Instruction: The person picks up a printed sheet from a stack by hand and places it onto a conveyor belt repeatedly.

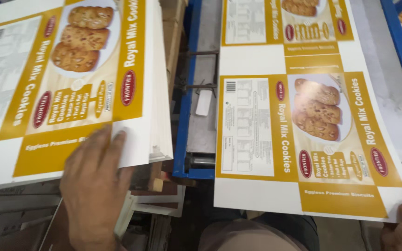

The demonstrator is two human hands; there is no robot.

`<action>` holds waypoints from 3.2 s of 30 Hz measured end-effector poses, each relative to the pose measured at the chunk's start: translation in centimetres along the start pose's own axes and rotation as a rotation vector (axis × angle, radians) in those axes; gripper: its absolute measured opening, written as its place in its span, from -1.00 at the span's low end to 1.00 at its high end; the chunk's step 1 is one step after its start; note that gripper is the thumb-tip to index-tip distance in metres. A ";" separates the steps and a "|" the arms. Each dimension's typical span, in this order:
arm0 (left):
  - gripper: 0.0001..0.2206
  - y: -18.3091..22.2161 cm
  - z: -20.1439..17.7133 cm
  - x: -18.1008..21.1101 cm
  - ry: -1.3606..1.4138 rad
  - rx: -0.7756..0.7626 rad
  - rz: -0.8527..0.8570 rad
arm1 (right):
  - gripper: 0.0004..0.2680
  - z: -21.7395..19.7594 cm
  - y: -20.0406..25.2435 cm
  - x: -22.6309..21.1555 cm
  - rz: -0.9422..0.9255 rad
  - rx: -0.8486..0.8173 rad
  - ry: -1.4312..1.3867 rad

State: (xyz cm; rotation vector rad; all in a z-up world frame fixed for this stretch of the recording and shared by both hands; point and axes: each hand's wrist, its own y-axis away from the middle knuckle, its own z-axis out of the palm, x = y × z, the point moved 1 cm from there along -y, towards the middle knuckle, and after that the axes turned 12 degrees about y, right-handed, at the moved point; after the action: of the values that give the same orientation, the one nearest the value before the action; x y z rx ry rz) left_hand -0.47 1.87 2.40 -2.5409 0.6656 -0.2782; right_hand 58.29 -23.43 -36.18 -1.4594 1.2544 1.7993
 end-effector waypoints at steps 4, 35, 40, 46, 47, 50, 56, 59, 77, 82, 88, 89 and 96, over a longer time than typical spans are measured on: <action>-0.50 -0.1 0.3 -0.2 0.024 0.047 -0.009 | -0.69 0.4 2.6 -1.3 -0.038 0.032 0.018; -0.56 -2.5 5.0 8.8 0.352 -0.128 0.154 | -0.68 28.0 19.6 -16.3 -0.108 -1.210 -0.284; -0.39 -1.9 4.6 13.6 0.509 -0.240 0.349 | -0.67 30.4 20.4 -17.6 0.191 -0.898 -0.320; -0.45 -0.4 -0.2 6.9 0.190 -0.206 0.080 | -0.65 27.3 10.7 -17.3 -0.070 -0.431 -0.149; -0.47 -0.7 -0.6 5.9 0.153 -0.173 0.056 | -0.65 26.3 8.8 -16.8 -0.117 -0.401 -0.162; -0.53 -1.9 -0.3 2.8 0.054 -0.127 -0.009 | -0.67 22.8 4.1 -14.3 -0.223 -0.273 -0.213; -0.64 -1.4 1.0 -0.1 0.025 -0.116 -0.017 | -0.72 16.0 -3.3 -9.5 -0.235 0.054 -0.193; -0.65 -0.9 1.1 0.0 0.040 -0.079 -0.007 | -0.75 12.3 -4.2 -6.3 -0.266 0.017 -0.154; -0.58 -1.5 0.8 -1.1 0.038 0.012 -0.027 | -0.73 9.2 5.6 -9.1 -0.228 -0.076 -0.017; -0.54 -1.1 1.2 -1.6 0.068 0.010 -0.050 | -0.76 15.4 4.0 -11.3 -0.159 0.050 -0.116; -0.53 -2.0 0.5 -0.6 0.044 -0.003 -0.002 | -0.78 18.5 5.1 -10.0 0.155 -0.223 0.032; -0.49 -2.2 0.0 -0.6 0.061 -0.016 0.030 | -0.77 18.9 5.8 -9.7 0.170 -0.312 0.039; -0.56 -2.7 -2.7 -3.7 0.401 0.095 -0.011 | -0.65 21.7 10.7 -11.4 0.178 -0.574 0.142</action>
State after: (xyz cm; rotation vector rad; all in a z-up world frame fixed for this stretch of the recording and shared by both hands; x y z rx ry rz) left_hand -3.38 4.70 5.82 -2.4166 0.7624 -0.8176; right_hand 42.53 -7.36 -21.78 -1.8485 0.9967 2.3428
